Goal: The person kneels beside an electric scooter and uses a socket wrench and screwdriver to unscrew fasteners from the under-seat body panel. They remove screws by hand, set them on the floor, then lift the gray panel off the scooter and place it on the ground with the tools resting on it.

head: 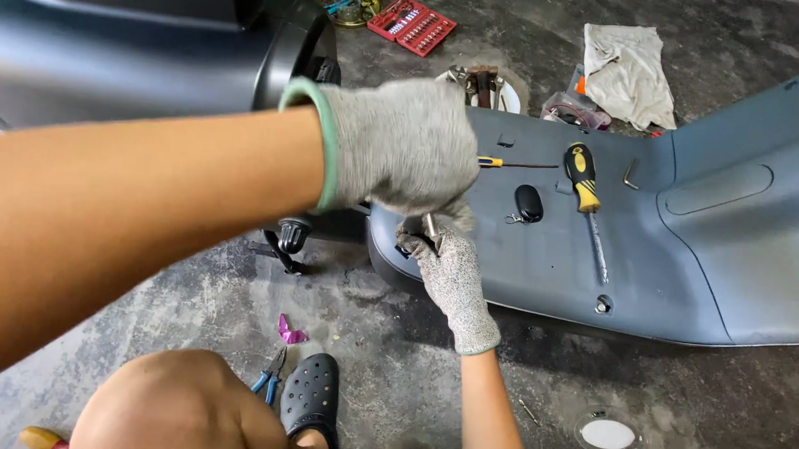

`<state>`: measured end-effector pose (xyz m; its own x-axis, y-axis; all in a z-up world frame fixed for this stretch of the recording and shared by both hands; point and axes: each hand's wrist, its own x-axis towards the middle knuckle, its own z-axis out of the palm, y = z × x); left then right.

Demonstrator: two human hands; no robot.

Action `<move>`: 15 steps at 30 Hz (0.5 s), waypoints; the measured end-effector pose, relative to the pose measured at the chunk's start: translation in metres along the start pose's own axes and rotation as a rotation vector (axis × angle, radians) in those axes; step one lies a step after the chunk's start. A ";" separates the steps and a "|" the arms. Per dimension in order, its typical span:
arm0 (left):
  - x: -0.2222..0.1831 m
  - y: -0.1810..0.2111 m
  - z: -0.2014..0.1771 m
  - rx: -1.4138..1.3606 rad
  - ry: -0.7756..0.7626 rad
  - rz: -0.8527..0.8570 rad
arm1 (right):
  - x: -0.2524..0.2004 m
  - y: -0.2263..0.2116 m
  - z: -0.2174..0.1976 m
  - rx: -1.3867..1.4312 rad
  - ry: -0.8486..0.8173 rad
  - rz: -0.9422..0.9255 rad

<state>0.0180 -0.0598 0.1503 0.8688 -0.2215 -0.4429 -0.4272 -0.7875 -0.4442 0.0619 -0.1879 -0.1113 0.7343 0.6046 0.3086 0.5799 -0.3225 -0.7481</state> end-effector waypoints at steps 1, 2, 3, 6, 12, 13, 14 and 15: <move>-0.003 -0.003 -0.001 -0.070 0.050 0.009 | -0.001 0.006 0.003 0.046 -0.024 0.008; -0.006 -0.006 -0.003 -0.139 0.100 0.018 | -0.002 0.012 0.005 0.091 -0.049 0.015; -0.011 -0.006 -0.007 -0.140 0.097 0.020 | -0.004 0.027 0.011 0.093 -0.050 0.019; -0.017 -0.005 -0.016 -0.002 0.090 0.015 | -0.005 0.044 0.015 -0.324 0.006 -0.012; -0.001 0.006 -0.004 -0.127 -0.070 -0.069 | -0.003 -0.005 -0.001 0.120 -0.001 -0.055; 0.008 0.006 0.010 -0.290 0.073 -0.209 | -0.003 -0.005 -0.002 0.125 0.010 -0.067; 0.018 0.006 0.025 -0.452 0.217 -0.349 | -0.003 -0.006 -0.003 0.130 0.021 -0.078; 0.015 0.004 0.024 -0.451 0.218 -0.351 | -0.002 -0.008 -0.005 0.131 0.022 -0.080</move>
<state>0.0235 -0.0520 0.1231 0.9900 0.0204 -0.1393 0.0006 -0.9901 -0.1406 0.0575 -0.1900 -0.1033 0.6956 0.6084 0.3822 0.5873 -0.1751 -0.7902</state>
